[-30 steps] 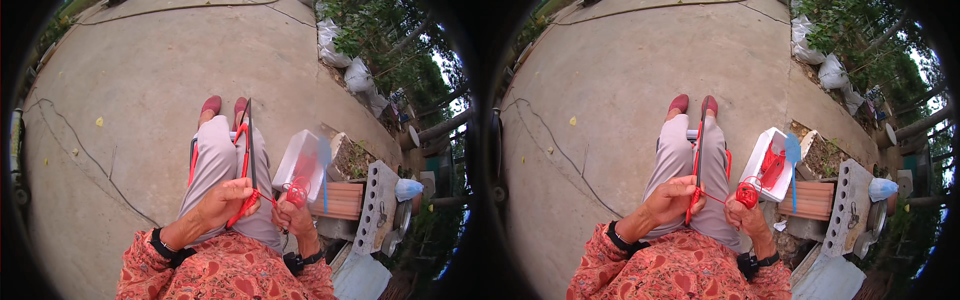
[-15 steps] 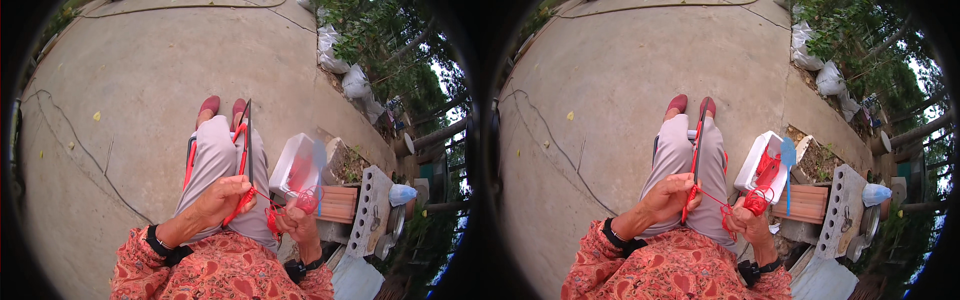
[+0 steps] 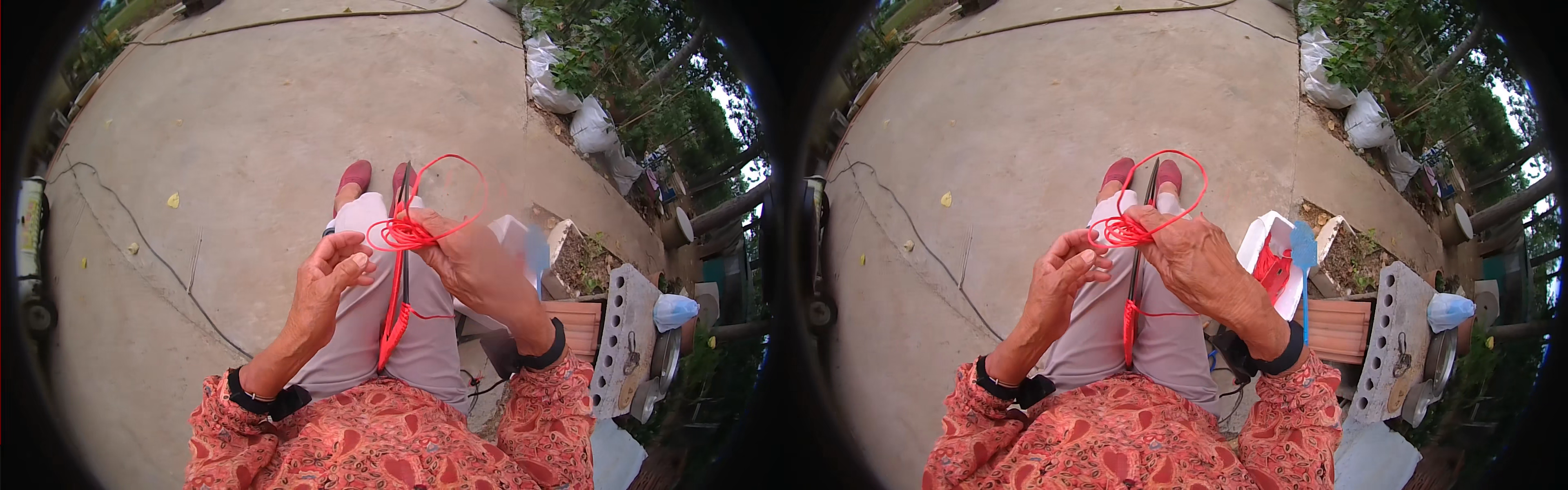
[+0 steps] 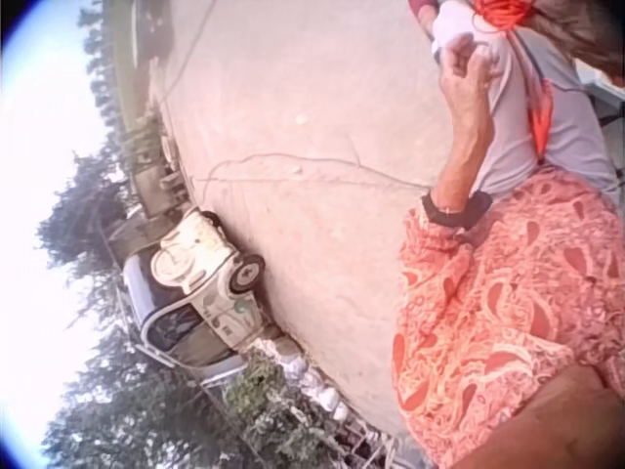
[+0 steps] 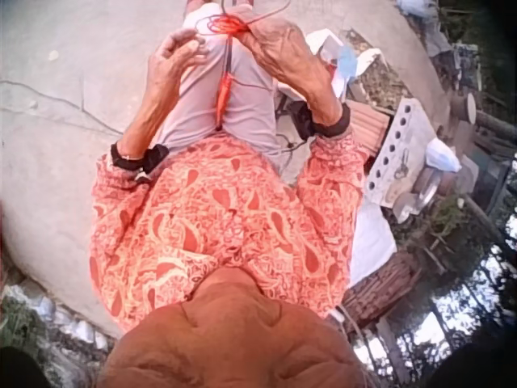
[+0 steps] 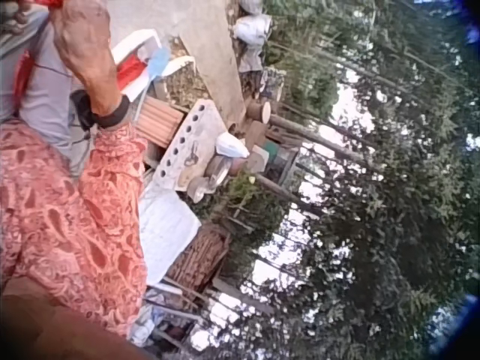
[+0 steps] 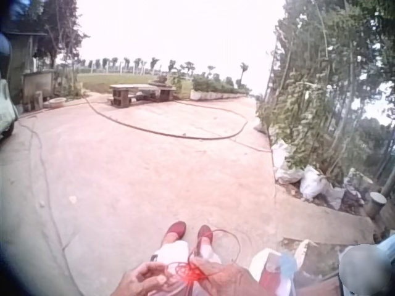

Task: Winding and bundling long strands of red plastic rope around a specialized tool.

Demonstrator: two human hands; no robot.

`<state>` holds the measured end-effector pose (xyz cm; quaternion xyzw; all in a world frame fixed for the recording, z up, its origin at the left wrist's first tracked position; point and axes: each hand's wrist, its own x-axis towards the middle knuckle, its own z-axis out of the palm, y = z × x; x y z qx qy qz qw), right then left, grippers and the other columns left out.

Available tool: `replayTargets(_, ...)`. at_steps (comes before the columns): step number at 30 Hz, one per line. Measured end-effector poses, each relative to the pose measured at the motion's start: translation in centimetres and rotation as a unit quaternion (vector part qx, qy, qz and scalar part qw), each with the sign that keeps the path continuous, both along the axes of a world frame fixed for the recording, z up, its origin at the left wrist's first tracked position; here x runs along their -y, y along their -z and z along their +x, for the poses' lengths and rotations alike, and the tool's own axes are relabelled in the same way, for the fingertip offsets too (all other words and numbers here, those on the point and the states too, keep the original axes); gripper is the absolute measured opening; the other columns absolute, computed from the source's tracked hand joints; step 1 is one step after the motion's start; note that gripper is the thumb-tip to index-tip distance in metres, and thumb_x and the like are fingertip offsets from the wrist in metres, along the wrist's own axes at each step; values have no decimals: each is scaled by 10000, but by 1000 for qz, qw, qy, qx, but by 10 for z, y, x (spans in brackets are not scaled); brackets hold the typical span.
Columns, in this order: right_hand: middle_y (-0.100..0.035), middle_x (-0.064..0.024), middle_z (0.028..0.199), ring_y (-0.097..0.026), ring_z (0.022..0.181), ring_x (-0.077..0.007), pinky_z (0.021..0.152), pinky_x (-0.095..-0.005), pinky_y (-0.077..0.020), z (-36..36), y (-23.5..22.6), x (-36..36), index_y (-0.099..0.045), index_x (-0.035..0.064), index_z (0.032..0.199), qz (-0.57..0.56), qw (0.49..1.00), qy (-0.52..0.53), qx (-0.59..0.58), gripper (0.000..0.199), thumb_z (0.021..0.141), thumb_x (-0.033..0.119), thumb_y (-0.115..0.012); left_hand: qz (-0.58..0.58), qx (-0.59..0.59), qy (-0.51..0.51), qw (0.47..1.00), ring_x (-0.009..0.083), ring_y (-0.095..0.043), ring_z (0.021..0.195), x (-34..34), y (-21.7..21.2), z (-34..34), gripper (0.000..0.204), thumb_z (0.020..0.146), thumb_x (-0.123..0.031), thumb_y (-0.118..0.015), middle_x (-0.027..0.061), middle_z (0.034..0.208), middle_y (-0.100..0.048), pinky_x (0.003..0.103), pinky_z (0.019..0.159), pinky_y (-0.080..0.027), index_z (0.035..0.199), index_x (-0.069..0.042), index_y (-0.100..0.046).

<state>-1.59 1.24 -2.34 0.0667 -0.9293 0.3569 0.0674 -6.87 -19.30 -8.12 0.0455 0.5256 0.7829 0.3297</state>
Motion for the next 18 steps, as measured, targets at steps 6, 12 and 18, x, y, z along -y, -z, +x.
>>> replayTargets(6, -584, -275, 1027, -602, 786, -419, 690, -476, -474, -17, 4, 25, -260, 42, 1419, 117, 988, -17, 100, 681, 826, 99, -590, 18, -175, -12, 984, 147, -528, 1087, -9, -27, -5, 552, 827, -187, -730, 80, 1169, -557, 287, 885, -461, 1272, 13, -471)
replayTargets(12, -622, -211, 735, -630, 705, -393, 683, -457, -479, -14, 8, 29, -192, -20, 1436, 2, 997, -73, 0, 717, 837, 111, -564, 43, -110, 37, 992, 99, -591, 734, -14, -11, -15, 243, 854, -106, -677, 42, 866, -654, 237, 668, -488, 1060, 2, -606)
replayTargets(18, -623, -126, 833, -604, 773, -210, 760, -323, -467, -3, 2, 9, -312, 52, 1406, -173, 970, -38, 167, 657, 841, 157, -631, 44, -65, 9, 997, 132, -604, 605, -10, -3, -9, 162, 854, -118, -678, 85, 779, -662, 247, 555, -504, 934, 10, -621)
